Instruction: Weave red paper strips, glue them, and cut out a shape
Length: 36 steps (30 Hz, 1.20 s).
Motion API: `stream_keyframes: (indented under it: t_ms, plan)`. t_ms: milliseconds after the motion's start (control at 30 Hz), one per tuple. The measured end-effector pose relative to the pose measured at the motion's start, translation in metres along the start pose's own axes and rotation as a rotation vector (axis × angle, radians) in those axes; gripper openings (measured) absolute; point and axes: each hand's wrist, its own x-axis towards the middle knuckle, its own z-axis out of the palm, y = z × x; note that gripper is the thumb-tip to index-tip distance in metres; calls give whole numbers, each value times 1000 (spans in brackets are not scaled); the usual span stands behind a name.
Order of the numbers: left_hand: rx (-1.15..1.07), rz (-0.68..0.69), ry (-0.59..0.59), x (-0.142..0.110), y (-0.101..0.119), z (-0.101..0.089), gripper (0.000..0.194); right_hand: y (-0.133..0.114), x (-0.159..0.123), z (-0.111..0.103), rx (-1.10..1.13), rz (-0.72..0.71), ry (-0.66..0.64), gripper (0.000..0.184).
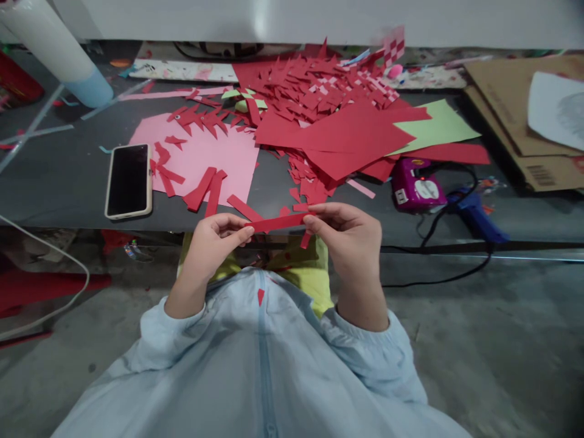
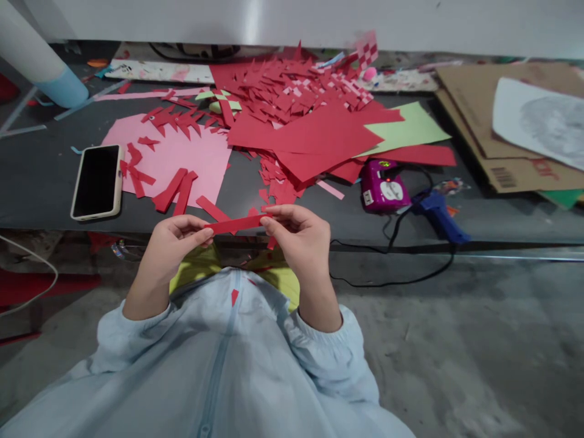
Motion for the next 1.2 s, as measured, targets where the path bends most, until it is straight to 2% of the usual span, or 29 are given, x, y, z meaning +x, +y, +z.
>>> stream_keyframes:
  t_ms: [1000,1200]
  plan:
    - [21,-3,-3,0,-3,-1,31,2,0,0,-26,-6,5,16]
    - [11,42,51,-4,1,5,26,1,0,1,-39,-3,17,14]
